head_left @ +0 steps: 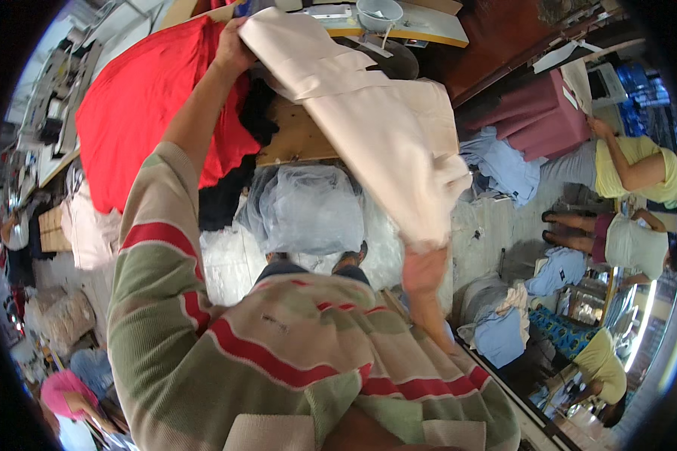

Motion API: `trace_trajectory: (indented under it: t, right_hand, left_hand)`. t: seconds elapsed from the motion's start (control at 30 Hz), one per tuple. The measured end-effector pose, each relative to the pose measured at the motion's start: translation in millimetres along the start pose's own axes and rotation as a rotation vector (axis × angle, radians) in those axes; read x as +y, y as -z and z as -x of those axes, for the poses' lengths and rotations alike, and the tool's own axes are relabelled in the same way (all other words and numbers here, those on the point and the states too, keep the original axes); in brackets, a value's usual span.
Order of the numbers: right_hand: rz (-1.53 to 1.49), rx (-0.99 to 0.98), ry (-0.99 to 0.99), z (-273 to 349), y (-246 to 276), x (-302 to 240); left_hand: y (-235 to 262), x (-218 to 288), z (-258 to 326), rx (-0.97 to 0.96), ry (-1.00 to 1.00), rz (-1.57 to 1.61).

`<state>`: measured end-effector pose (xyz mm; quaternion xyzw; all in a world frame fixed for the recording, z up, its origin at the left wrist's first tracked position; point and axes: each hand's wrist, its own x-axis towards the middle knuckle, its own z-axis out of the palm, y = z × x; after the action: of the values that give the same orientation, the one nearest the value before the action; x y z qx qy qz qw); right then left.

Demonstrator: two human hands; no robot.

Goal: The person picks up a light blue shirt, spreads it on a table, and then picks up and spreads a pair of tan trousers before picking up a white shirt and folding it onto a stack on a workbench.

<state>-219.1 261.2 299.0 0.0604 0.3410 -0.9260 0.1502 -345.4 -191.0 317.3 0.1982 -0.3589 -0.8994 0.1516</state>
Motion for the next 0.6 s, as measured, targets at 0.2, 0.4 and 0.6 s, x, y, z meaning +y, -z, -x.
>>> trace_trajectory:
  t: [0.2,0.4,0.6]
  right_hand:
    - [0.519,-0.092,-0.162,-19.3,39.8,201.7]
    - [0.279,0.134,-0.306,-53.8,92.6,318.2]
    - [0.391,-0.004,-0.555,-26.2,73.3,342.9]
  left_hand:
    - [121.5,-75.1,-94.4,0.264,0.100,-0.274]
    - [223.1,-169.4,-128.7,0.476,0.117,-0.382]
    - [237.6,-191.5,-129.3,0.934,-0.211,-0.793]
